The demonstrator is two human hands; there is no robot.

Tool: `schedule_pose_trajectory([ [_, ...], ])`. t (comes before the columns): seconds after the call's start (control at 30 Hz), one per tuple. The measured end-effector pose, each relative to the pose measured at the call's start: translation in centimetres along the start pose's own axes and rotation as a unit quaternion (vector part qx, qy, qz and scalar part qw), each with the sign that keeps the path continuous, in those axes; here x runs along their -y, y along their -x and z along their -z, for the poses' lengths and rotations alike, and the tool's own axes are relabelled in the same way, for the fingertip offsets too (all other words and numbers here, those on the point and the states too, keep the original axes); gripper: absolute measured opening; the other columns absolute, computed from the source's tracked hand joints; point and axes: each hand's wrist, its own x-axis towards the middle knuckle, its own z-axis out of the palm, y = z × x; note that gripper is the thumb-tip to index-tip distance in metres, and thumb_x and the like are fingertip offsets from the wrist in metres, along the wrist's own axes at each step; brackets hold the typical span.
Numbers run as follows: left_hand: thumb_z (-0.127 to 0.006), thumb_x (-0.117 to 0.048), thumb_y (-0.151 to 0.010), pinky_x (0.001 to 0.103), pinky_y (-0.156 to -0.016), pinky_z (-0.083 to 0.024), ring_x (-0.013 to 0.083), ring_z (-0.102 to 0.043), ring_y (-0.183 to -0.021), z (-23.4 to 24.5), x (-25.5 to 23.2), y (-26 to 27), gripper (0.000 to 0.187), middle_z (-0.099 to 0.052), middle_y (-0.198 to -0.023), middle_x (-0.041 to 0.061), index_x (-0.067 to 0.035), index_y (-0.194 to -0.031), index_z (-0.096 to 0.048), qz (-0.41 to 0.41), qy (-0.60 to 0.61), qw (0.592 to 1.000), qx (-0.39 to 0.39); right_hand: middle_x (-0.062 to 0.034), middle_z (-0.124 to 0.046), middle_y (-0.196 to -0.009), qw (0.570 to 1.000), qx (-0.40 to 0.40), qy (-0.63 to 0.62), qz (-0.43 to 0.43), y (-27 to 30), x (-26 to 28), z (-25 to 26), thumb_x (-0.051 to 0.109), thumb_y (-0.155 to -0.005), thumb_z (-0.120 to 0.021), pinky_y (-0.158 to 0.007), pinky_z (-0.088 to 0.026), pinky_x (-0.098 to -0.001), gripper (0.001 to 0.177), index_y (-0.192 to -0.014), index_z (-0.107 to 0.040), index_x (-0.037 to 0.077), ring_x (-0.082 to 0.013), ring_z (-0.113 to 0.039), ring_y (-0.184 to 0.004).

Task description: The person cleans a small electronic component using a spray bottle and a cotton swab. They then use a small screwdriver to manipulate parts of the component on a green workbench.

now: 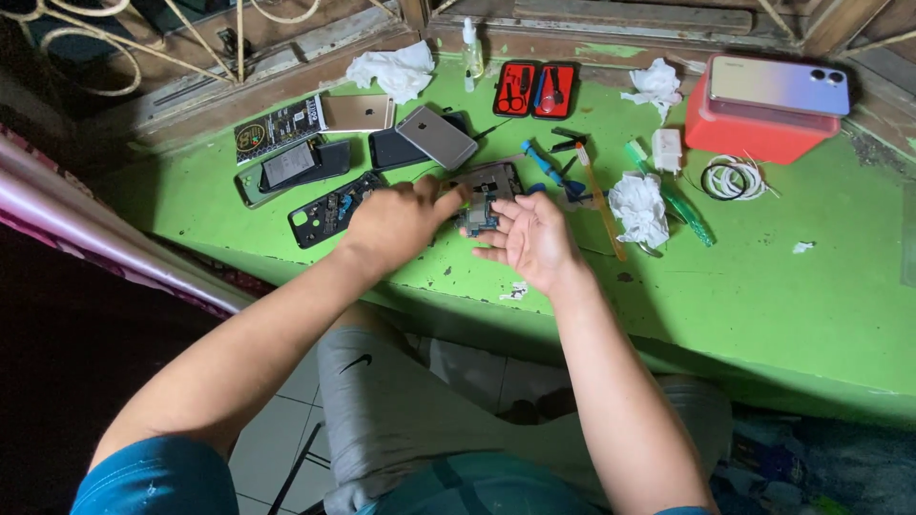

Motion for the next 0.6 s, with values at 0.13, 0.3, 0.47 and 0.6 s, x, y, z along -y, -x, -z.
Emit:
schedule_pose_trajectory([
  [0.13,-0.045,-0.006,-0.104,0.039,-0.059,-0.063,0.0257,-0.074,-0.073,-0.1,-1.6,1.1,0.041,-0.069,-0.109,0.019,-0.023,-0.142,-0.045,-0.008,0.007,1.0,-0.002,-0.0166,-0.063,-0.104,1.0,-0.014,-0.019,0.005,-0.2,0.0,0.4,0.045,-0.094,-0.042,-0.09,-0.063,-0.0526,0.067,-0.142,-0.043,-0.003,-0.031,-0.071,-0.09],
  [0.3,-0.049,-0.006,-0.1,0.04,-0.045,-0.058,0.0224,-0.069,-0.061,-4.8,-2.3,0.9,0.043,-0.063,-0.09,0.01,-0.025,-0.138,-0.043,-0.025,-0.081,0.982,-0.17,-0.036,-0.048,-0.148,1.0,0.005,-0.026,0.01,-0.3,-0.1,0.2,0.049,-0.096,-0.037,-0.101,-0.056,-0.0576,0.077,-0.152,-0.038,-0.005,-0.0493,-0.054,-0.133],
  [0.47,-0.049,-0.006,-0.099,0.039,-0.043,-0.058,0.022,-0.069,-0.059,-3.9,-2.4,-0.2,0.043,-0.063,-0.087,0.009,-0.023,-0.138,-0.045,-0.034,-0.083,0.982,-0.164,-0.0307,-0.054,-0.146,1.0,0.012,-0.001,0.016,-0.9,-1.0,1.3,0.052,-0.096,-0.035,-0.102,-0.055,-0.056,0.078,-0.15,-0.043,-0.003,-0.0465,-0.058,-0.131],
  [0.6,-0.054,-0.008,-0.096,0.04,-0.045,-0.058,0.023,-0.07,-0.062,-4.3,-2.3,-1.3,0.047,-0.062,-0.088,0.009,-0.026,-0.139,-0.046,-0.023,-0.111,0.979,-0.17,-0.0348,-0.049,-0.148,0.999,0.022,0.033,0.025,-1.8,-1.9,2.7,0.053,-0.099,-0.031,-0.103,-0.054,-0.0552,0.08,-0.153,-0.036,-0.006,-0.0467,-0.057,-0.131],
])
